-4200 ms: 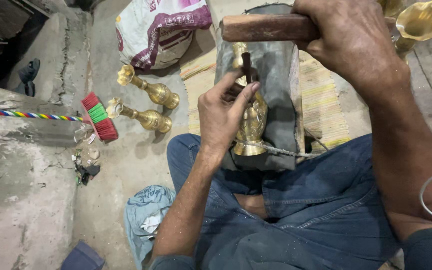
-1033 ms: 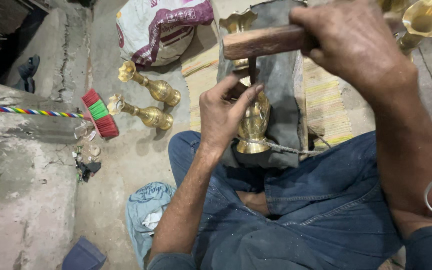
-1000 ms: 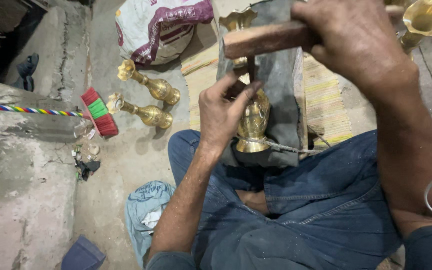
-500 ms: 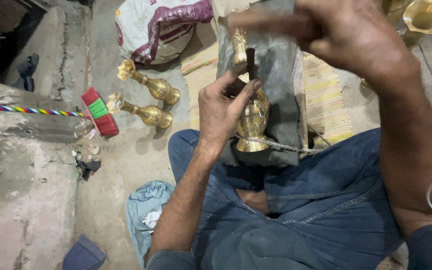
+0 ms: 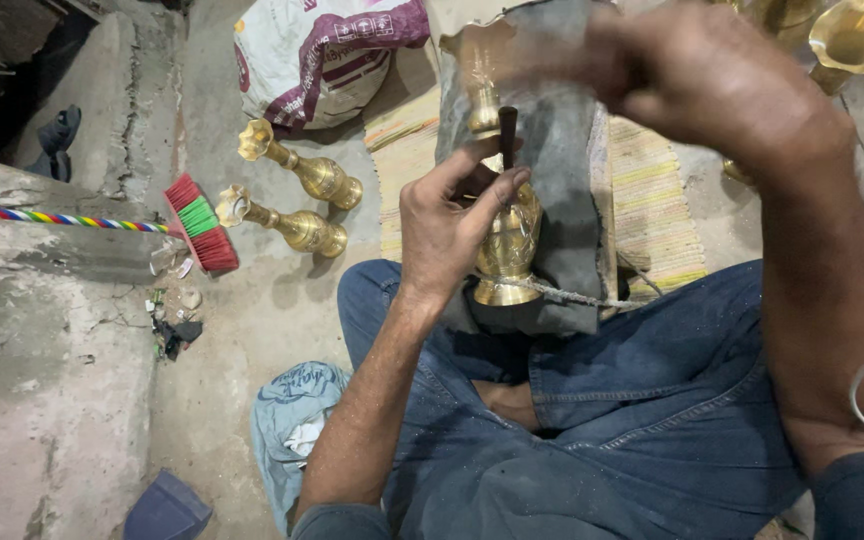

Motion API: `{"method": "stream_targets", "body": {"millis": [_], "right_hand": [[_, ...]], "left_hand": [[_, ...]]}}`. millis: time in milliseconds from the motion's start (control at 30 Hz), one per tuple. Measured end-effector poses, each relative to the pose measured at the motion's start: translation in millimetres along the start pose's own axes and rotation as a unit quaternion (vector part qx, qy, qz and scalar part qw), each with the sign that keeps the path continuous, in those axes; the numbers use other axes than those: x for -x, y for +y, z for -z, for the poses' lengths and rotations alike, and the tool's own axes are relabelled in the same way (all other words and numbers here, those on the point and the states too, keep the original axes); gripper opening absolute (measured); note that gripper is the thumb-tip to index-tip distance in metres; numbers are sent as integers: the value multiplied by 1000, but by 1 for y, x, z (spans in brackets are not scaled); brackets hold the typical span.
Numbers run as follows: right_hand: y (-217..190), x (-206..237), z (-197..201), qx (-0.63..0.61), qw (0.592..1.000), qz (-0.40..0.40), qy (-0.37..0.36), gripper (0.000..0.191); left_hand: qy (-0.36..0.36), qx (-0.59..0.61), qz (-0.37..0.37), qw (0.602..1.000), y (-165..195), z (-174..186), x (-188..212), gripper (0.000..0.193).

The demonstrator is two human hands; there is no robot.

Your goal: The person sits on the floor with a brass vase held against a cloth-covered sandbag on their lap. They hold a steel punch against the vase's surface and strike it with a wooden mallet, working the punch around the vase to chase a decorative pattern into the brass, repositioning the vase as they go.

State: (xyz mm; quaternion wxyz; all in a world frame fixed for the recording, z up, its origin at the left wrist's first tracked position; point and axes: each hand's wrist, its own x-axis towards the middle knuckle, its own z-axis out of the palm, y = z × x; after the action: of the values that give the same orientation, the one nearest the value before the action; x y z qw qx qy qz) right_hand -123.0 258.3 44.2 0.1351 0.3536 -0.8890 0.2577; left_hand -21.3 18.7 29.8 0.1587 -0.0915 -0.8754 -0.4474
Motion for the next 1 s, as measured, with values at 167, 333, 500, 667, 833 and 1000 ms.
{"method": "stream_targets", "body": {"millis": [167, 333, 500, 667, 833, 1000], "right_hand": [[-2, -2, -5, -25, 998, -21, 54, 35], [-2, -3, -8, 110, 991, -70, 10, 30], [2, -4, -6, 181, 983, -21, -11, 30], [-2, -4, -7, 92, 995, -15, 33, 32], [-8, -5, -7, -4, 998, -47, 45, 29], [-6, -5, -9, -34, 996, -13, 76, 29]], "left_hand": [[-10, 35, 16, 999, 3, 1, -4, 31], [-10, 15, 38, 999, 3, 1, -7, 30], [11, 11, 11, 1000, -2, -1, -6, 32], [2, -5, 5, 1000, -7, -1, -3, 30], [3, -4, -10, 1000, -7, -1, 0, 32], [6, 17, 12, 1000, -6, -1, -2, 36]]}}
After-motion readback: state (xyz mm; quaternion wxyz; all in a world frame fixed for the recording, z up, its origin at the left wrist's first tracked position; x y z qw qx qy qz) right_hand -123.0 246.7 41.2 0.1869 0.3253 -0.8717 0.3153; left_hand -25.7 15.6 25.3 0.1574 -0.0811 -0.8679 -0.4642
